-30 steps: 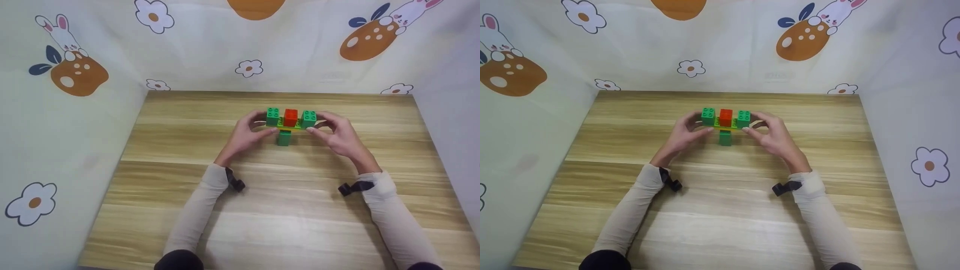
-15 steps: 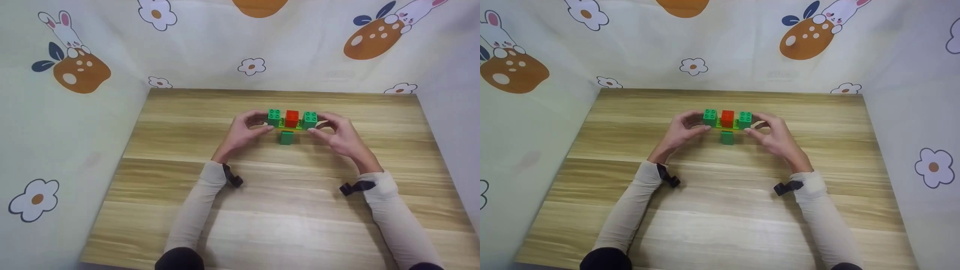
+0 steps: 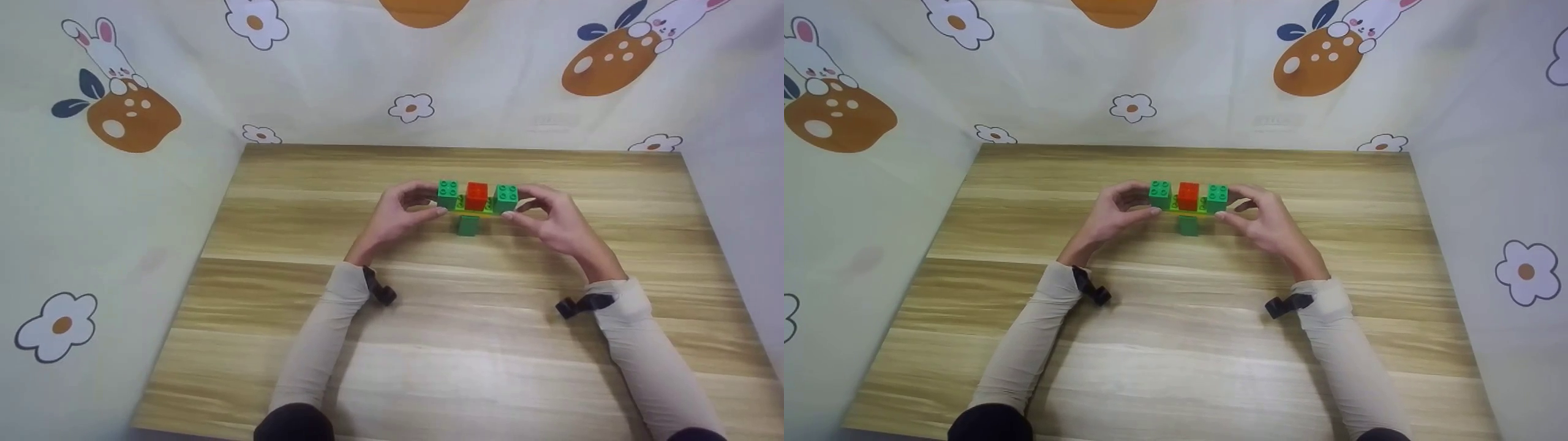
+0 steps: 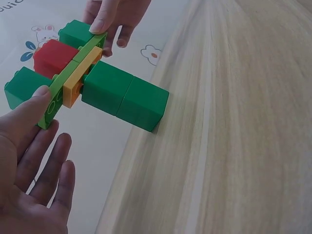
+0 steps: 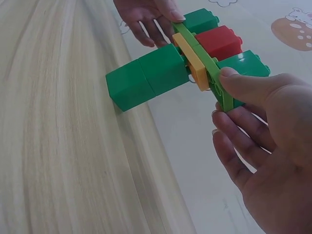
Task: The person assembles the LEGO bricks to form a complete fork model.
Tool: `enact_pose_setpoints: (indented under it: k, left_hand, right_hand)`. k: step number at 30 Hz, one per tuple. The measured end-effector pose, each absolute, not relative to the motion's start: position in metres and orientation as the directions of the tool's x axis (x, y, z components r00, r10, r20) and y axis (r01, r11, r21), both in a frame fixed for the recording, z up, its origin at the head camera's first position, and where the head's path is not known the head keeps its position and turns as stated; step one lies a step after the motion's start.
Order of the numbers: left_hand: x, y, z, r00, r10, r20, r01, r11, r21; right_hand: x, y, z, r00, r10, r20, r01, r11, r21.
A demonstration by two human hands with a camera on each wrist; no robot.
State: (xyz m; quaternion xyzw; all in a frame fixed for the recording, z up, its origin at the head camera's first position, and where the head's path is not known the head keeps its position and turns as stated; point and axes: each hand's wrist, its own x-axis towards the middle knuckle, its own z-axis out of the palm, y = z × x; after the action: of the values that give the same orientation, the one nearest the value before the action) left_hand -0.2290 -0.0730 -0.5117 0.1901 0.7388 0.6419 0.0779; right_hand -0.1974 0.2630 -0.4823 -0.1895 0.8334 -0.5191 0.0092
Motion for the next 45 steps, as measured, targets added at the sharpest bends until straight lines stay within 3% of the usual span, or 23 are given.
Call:
enact_pose_setpoints:
  k: [8,31,45]
  left_hand:
    - [-0.2315,-0.0732,-0.5157,-0.904,0.392,0.169,0.21,0.065,0.975]
    - [-0.2296,-0.0754,-0.5139,-0.916,0.383,0.122,0.179,0.118,0.977]
    - [-0.2288,-0.0744,-0.5142,-0.927,0.36,0.105,0.166,0.143,0.976]
  right_hand:
    - [-0.1965,0.2625,-0.4823,-0.929,-0.335,0.157,-0.296,0.418,-0.859]
    - [-0.1971,0.2626,-0.4859,-0.927,-0.34,0.156,-0.303,0.438,-0.847]
    - [-0.1983,0.2594,-0.49,-0.935,-0.313,0.166,-0.27,0.329,-0.905]
